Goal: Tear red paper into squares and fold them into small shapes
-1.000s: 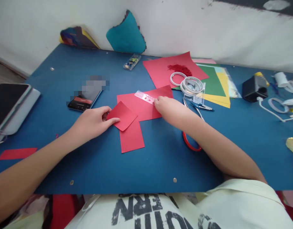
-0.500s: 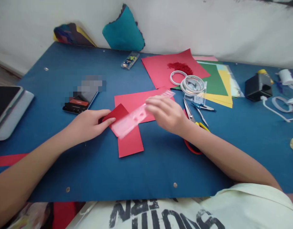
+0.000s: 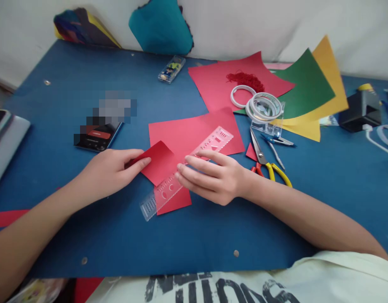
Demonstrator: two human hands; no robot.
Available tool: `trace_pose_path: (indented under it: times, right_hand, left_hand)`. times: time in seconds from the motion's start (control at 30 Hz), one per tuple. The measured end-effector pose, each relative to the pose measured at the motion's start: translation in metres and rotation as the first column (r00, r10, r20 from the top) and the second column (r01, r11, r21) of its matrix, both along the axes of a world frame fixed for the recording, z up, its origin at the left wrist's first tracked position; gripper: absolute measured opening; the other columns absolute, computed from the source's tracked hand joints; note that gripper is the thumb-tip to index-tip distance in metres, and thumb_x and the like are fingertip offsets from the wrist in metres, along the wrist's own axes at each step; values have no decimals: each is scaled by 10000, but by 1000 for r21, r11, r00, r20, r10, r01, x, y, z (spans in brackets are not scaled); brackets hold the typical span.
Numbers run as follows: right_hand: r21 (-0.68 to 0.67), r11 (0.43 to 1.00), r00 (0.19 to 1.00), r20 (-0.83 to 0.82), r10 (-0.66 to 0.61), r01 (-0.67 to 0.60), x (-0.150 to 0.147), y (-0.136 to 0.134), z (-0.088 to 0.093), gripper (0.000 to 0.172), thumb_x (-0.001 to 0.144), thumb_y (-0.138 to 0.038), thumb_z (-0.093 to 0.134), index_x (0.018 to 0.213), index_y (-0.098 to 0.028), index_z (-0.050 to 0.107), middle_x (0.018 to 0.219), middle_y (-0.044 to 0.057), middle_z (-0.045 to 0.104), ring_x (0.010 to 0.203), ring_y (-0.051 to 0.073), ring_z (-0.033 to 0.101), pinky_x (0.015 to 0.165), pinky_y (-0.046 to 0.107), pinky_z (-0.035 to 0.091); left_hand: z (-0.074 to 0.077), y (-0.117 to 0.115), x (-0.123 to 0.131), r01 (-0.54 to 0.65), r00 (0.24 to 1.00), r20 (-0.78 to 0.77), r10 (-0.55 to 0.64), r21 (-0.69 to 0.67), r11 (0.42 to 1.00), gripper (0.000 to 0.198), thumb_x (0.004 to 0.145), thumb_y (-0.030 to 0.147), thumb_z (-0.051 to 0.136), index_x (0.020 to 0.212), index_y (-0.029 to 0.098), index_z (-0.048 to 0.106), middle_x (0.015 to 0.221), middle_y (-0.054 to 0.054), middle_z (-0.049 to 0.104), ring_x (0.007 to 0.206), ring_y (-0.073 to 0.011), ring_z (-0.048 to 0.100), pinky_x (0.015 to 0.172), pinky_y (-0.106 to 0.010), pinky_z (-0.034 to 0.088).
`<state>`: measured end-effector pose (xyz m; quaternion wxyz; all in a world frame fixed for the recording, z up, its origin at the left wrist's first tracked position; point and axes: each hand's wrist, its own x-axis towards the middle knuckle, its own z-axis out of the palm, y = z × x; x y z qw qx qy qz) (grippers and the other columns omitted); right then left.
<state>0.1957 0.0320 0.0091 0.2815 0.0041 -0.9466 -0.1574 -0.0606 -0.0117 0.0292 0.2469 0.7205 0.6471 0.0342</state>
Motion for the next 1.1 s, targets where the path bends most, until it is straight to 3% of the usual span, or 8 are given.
trace_pose_path:
  times: [0.13, 0.27, 0.5, 0.77, 0.9, 1.0, 1.1]
  right_hand:
    - [-81, 994, 990, 127, -64, 74, -5, 2, 1, 191, 920, -131, 496, 1042, -137, 643, 1001, 44, 710, 904, 185, 647, 815, 385, 525]
    - [-201, 976, 970, 243, -26, 77, -8, 7, 0, 225, 959, -147, 423, 1083, -138, 610, 1024, 73, 691, 902, 171, 626, 735, 340, 512]
    - [-237, 968, 971, 236, -27, 84, -6, 11, -4, 232, 943, -150, 459, 1125, -127, 602, 1110, 88, 670, 989, 208, 609, 840, 397, 496]
    - [-269, 959, 982, 185, -34, 84, -10, 7, -5, 250, 901, -286, 576, 1070, -114, 640, 1008, 92, 697, 887, 206, 637, 712, 343, 528]
    - [-321, 943, 989, 144, -42, 86, -11, 7, -7, 216, 898, -278, 580, 1041, -133, 653, 987, 74, 704, 885, 190, 635, 724, 329, 534]
    - [-382, 919, 991, 128, -47, 93, -11, 7, -8, 189, 903, -260, 571, 1002, -127, 664, 983, 73, 710, 858, 173, 634, 742, 319, 540]
    - [-442, 893, 994, 101, -42, 83, -12, 6, -8, 183, 904, -244, 566, 975, -109, 666, 978, 78, 717, 840, 172, 641, 752, 318, 553]
  left_hand:
    - [-1, 0, 1, 6, 1000, -17, -6, 19, 1000, 321, 891, 418, 396, 669, 213, 504, 505, 37, 472, 474, -124, 426, 514, -266, 232]
    - [-2, -1, 2, 14, 999, -29, -13, 21, 1000, 341, 895, 424, 384, 638, 210, 445, 499, 38, 446, 469, -124, 409, 502, -269, 227]
    - [-2, -1, 2, 32, 999, -40, -32, 5, 999, 325, 898, 425, 374, 666, 217, 468, 521, 33, 473, 478, -131, 419, 512, -273, 229]
    - [1, -2, 4, -7, 1000, -2, 7, -1, 1000, 365, 886, 436, 395, 605, 205, 420, 476, 48, 392, 452, -112, 375, 496, -271, 225]
    - [-2, 3, 7, -9, 1000, 12, 8, 94, 996, 369, 879, 416, 425, 584, 195, 404, 509, 46, 392, 479, -104, 354, 510, -273, 234]
    - [-5, 10, 7, -32, 998, 62, 24, 141, 989, 337, 870, 390, 448, 597, 194, 427, 541, 43, 413, 515, -107, 380, 518, -274, 246]
    - [-5, 19, 5, -104, 981, 174, 91, 70, 992, 345, 870, 444, 442, 630, 200, 483, 560, 40, 414, 535, -110, 385, 511, -269, 259]
